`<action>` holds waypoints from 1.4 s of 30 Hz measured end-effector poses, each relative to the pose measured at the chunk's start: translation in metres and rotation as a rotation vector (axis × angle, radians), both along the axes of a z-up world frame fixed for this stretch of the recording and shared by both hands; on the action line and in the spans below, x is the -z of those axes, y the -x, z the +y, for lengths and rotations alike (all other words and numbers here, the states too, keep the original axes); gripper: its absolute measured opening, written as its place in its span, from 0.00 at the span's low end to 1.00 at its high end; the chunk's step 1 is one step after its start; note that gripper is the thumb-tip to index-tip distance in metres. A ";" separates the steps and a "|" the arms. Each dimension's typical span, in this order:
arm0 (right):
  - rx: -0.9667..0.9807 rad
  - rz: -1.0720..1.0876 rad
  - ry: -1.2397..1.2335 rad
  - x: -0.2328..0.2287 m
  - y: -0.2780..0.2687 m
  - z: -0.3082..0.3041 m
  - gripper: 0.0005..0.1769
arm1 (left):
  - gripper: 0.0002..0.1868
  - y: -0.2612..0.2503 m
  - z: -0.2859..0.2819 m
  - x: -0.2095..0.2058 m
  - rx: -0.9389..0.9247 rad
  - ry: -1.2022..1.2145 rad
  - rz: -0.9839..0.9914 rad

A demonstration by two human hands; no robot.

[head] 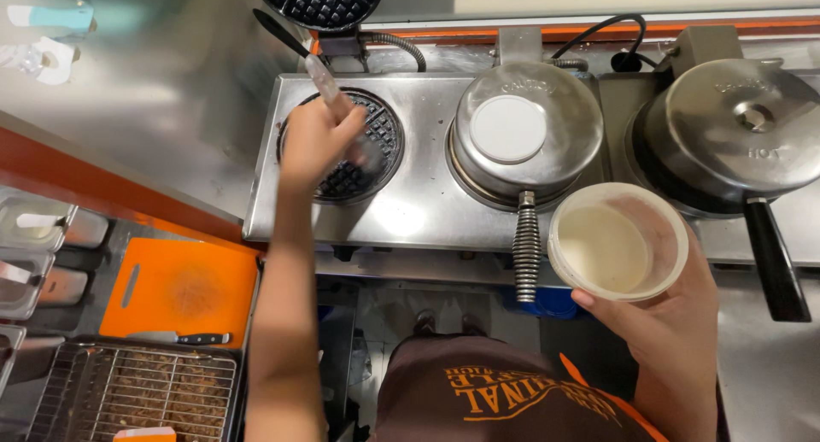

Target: The person cleans a waffle iron with a brush and liquid from a cup, then puts on a plastic glove and wipes down a nearby surface with a white cloth.

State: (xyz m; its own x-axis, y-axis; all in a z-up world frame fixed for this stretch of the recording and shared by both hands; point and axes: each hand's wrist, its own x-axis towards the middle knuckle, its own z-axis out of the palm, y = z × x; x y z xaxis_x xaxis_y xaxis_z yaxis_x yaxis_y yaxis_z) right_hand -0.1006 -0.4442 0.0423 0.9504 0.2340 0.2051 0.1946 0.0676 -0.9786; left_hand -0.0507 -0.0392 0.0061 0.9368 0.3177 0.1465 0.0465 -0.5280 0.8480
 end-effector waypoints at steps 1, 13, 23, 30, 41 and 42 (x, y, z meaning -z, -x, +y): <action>-0.009 0.023 -0.025 0.001 0.000 0.004 0.50 | 0.16 -0.009 0.000 0.009 -0.003 -0.001 0.003; -0.019 -0.056 0.266 -0.014 0.015 0.038 0.54 | 0.07 -0.014 0.087 0.021 -0.165 -0.696 -0.245; -0.010 0.060 0.031 -0.001 0.021 0.058 0.50 | 0.12 0.011 0.016 0.009 0.191 -0.047 -0.020; -0.079 0.100 -0.038 0.000 0.032 0.074 0.52 | 0.15 -0.020 0.084 0.012 0.025 -0.402 -0.216; -0.086 0.111 -0.078 0.000 0.043 0.093 0.52 | 0.12 -0.056 0.077 0.008 0.376 -0.127 -0.059; -0.081 0.098 -0.058 0.001 0.044 0.094 0.52 | 0.13 -0.061 0.079 0.009 0.273 -0.284 -0.068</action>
State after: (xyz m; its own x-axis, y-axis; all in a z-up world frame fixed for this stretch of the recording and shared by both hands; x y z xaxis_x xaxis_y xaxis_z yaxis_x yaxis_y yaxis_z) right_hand -0.1446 -0.3499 0.0414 0.9450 0.3014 0.1272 0.0894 0.1360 -0.9867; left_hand 0.0105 0.0403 -0.0028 0.9664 -0.0040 0.2571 -0.1793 -0.7271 0.6627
